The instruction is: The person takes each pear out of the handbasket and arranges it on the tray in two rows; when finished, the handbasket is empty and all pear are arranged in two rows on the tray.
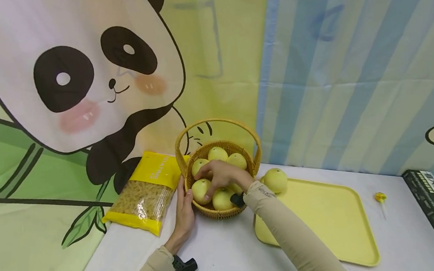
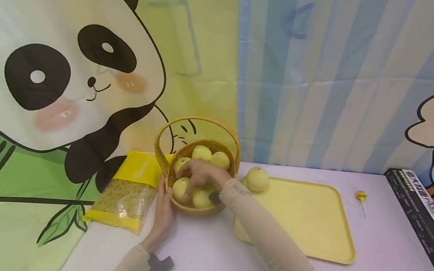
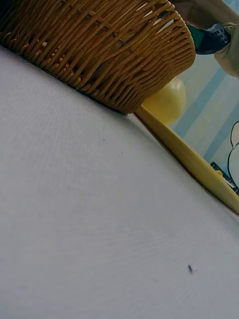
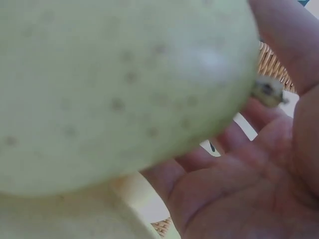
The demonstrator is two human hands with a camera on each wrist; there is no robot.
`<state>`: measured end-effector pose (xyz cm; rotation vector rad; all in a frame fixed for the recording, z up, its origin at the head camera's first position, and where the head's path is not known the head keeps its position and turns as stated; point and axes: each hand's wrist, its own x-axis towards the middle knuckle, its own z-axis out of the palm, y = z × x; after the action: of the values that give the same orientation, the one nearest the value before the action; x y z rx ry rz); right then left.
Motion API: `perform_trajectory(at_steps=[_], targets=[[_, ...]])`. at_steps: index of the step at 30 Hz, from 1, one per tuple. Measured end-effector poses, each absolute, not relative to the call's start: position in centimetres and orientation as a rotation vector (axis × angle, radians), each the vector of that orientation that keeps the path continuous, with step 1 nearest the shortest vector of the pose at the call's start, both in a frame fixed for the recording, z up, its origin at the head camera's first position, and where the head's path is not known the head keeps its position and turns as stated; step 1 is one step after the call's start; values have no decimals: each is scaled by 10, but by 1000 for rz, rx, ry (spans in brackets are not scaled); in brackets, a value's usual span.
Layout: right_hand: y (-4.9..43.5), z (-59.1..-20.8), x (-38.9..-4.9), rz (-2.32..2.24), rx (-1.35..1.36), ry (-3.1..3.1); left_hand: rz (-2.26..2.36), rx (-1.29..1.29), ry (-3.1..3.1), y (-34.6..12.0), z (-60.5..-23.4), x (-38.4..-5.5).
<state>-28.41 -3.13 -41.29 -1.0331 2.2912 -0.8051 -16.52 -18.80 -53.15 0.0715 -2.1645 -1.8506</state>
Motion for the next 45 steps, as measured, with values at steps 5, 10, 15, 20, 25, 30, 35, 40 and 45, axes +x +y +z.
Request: perform_trajectory(at_steps=[5,10,15,20,25,30,35,40,45], targets=[[-29,-414,-284,-843,-990,2276,-1851,66,-2155,-186,-533,-165],[-29,-416,-286,-861,-984,2251,-1866,50,-2147,-186,-532,-165],[-31,-420,-286,-857,-1006,2175,-1856,59,-2153,-187,-532,-164],[-33,-424,-285,-898,-998,2142,-1849,70,-2167,-186,-532,-163],[-34,-423,-285,-910,-1027,2152,-1841,70,-2169,-186,-532,-163],[-34,-419,-284,-906,-1068,2191,-1851,60,-2162,-187,-532,-165],[-30,-415,-281,-958,-1116,2175,-1859,45,-2154,-188,-532,-165],[-22,-410,-282,-1054,-1171,2136,-1859,27,-2144,-188,-533,-165],[-13,-406,-281,-1179,-1192,2105,-1843,38,-2157,-188,-535,-165]])
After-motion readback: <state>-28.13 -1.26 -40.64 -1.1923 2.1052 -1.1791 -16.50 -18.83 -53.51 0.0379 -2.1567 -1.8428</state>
